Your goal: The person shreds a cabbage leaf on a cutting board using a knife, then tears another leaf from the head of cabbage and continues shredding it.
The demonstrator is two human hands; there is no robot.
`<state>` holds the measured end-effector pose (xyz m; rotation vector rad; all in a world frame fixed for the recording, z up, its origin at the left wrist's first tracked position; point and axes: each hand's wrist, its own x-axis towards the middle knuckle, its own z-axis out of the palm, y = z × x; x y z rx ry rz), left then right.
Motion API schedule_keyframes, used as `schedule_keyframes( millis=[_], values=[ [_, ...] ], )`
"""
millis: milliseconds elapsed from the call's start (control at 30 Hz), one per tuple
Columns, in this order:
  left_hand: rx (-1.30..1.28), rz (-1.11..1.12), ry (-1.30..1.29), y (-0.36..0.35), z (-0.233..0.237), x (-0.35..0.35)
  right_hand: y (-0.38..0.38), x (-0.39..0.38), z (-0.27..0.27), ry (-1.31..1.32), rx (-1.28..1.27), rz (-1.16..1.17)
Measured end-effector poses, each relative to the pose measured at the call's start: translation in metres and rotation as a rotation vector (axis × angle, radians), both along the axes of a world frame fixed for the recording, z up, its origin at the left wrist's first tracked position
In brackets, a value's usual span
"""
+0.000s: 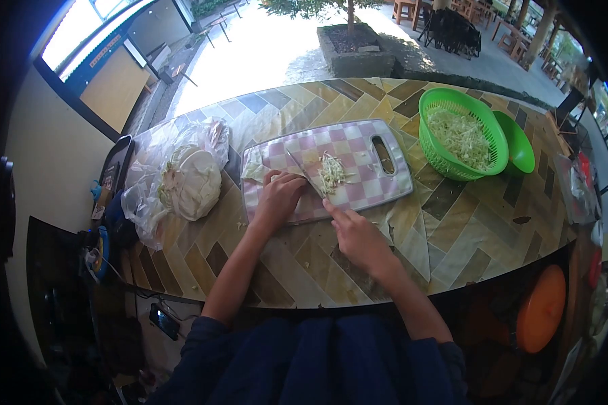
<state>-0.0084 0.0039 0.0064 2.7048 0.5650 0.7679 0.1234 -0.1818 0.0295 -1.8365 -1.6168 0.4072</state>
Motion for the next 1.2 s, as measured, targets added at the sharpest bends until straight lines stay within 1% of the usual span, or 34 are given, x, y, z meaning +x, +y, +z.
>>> schedule_keyframes(
  millis=[67,167,267,367,467,567,667,767,967,1200],
  values=[
    [-0.011,0.012,0.013,-0.002,0.003,0.002,0.006,-0.001,-0.001,-0.029,-0.014,0.009],
    [-0.028,0.032,0.026,-0.003,0.003,0.003,0.015,-0.011,-0.001,-0.087,-0.086,-0.045],
    [-0.016,0.013,-0.017,-0.002,0.001,0.005,0.014,-0.020,-0.004,-0.061,-0.081,-0.127],
    [0.036,-0.049,0.005,0.000,0.003,0.008,0.006,-0.018,-0.004,0.029,-0.039,-0.173],
    [0.066,-0.061,0.028,0.000,0.004,0.007,0.001,-0.014,-0.003,0.082,0.099,-0.136],
    [0.033,-0.039,0.061,-0.008,0.003,0.001,-0.003,-0.015,-0.002,0.077,0.140,-0.129],
    [0.041,-0.029,0.011,-0.018,-0.001,-0.004,-0.006,-0.019,-0.001,0.098,0.101,-0.125],
    [0.010,-0.022,0.076,-0.022,0.001,-0.005,-0.008,-0.027,0.003,0.074,-0.018,-0.160],
    [-0.043,-0.023,0.093,-0.023,0.006,-0.006,-0.008,-0.034,0.008,-0.001,-0.098,-0.192],
    [-0.066,-0.032,0.096,-0.021,0.006,-0.005,0.005,-0.028,-0.001,-0.014,-0.061,-0.174]
  ],
)
